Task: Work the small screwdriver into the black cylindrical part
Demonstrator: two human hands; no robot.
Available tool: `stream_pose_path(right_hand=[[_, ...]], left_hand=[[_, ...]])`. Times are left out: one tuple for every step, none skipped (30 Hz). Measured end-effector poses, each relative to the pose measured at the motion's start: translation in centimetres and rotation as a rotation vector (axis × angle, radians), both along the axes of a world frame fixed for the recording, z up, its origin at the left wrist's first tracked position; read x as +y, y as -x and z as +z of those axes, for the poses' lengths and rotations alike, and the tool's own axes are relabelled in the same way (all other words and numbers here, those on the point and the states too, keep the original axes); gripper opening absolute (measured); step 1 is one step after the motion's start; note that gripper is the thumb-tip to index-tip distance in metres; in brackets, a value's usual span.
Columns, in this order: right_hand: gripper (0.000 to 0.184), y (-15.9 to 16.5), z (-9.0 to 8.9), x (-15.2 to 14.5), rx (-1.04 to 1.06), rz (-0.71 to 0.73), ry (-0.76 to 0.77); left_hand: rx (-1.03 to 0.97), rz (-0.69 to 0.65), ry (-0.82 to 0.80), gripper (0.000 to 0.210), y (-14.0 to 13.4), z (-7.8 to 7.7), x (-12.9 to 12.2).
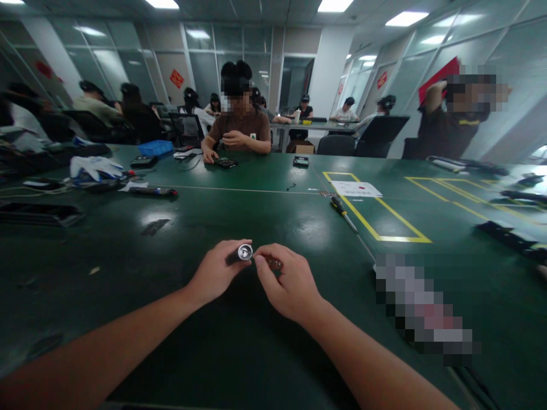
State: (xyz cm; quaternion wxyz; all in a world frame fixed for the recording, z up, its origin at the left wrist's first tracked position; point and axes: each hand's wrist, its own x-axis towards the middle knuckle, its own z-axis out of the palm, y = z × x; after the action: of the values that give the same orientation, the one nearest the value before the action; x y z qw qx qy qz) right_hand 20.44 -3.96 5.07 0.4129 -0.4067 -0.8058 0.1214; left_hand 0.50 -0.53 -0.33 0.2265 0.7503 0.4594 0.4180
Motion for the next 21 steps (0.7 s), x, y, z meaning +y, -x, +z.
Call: stream_pose_path(right_hand=[[0.016, -0.02, -0.01, 0.00, 0.007, 0.001, -0.001], [0.016, -0.06, -0.02, -0.01, 0.016, 0.001, -0.003], [0.016, -0.11, -0.04, -0.03, 0.024, -0.001, -0.006], [0.016, -0.15, -0.06, -0.04, 0.028, -0.002, -0.007], [0.016, -0.18, -0.08, -0.05, 0.028, -0.002, -0.007], [0.016, -0.18, -0.10, -0.05, 0.024, -0.004, -0.005], [0.016, -0.15, -0.10, -0.04, 0.018, -0.004, 0.000], [0.016, -0.10, -0.10, -0.02, 0.011, -0.003, 0.007], [0.016, -0.03, -0.10, 0.01, 0.006, -0.004, 0.013], [0.016, 0.03, -0.09, 0.03, 0.002, -0.006, 0.018], [0.016, 0.07, -0.08, 0.05, 0.000, -0.008, 0.020], [0.016, 0.09, -0.08, 0.06, -0.001, -0.010, 0.020], [0.016, 0.08, -0.08, 0.05, 0.001, -0.010, 0.016], [0.016, 0.04, -0.09, 0.04, 0.005, -0.010, 0.010], [0.016, -0.02, -0.10, 0.03, 0.012, -0.008, 0.002], [0.016, -0.10, -0.11, 0.01, 0.020, -0.005, -0.007], [0.016, -0.17, -0.12, 0.00, 0.027, -0.002, -0.014], [0.016, -0.23, -0.13, 0.00, 0.031, 0.001, -0.018], [0.016, -0.26, -0.13, 0.00, 0.034, 0.002, -0.020], [0.016, -0.26, -0.12, 0.01, 0.033, 0.002, -0.019], [0.016, -0.23, -0.11, 0.02, 0.030, 0.000, -0.016]], left_hand=[[0.000, 0.003, 0.001, 0.039, 0.00, -0.02, 0.01], [-0.001, 0.005, 0.001, 0.039, -0.01, -0.04, 0.01], [-0.001, 0.008, -0.001, 0.040, -0.01, -0.06, 0.02], [-0.001, 0.010, -0.002, 0.040, -0.02, -0.07, 0.02], [-0.001, 0.012, -0.004, 0.040, -0.03, -0.08, 0.03], [0.001, 0.013, -0.006, 0.040, -0.03, -0.07, 0.03], [0.005, 0.014, -0.007, 0.040, -0.04, -0.06, 0.03], [0.009, 0.013, -0.007, 0.040, -0.05, -0.04, 0.03], [0.013, 0.012, -0.007, 0.040, -0.05, -0.01, 0.03], [0.015, 0.010, -0.008, 0.040, -0.04, 0.00, 0.02], [0.015, 0.009, -0.010, 0.040, -0.04, 0.01, 0.03], [0.014, 0.008, -0.011, 0.039, -0.03, 0.01, 0.03], [0.010, 0.009, -0.012, 0.039, -0.03, -0.01, 0.05], [0.005, 0.012, -0.013, 0.039, -0.02, -0.03, 0.06], [0.001, 0.014, -0.011, 0.039, -0.02, -0.06, 0.08], [-0.001, 0.018, -0.008, 0.039, -0.01, -0.09, 0.10], [-0.002, 0.022, -0.004, 0.039, -0.01, -0.12, 0.11], [-0.002, 0.025, -0.001, 0.039, -0.02, -0.15, 0.11], [-0.003, 0.026, -0.002, 0.039, -0.02, -0.19, 0.12], [-0.003, 0.024, -0.005, 0.039, -0.03, -0.21, 0.11], [-0.004, 0.020, -0.010, 0.039, -0.04, -0.24, 0.11]])
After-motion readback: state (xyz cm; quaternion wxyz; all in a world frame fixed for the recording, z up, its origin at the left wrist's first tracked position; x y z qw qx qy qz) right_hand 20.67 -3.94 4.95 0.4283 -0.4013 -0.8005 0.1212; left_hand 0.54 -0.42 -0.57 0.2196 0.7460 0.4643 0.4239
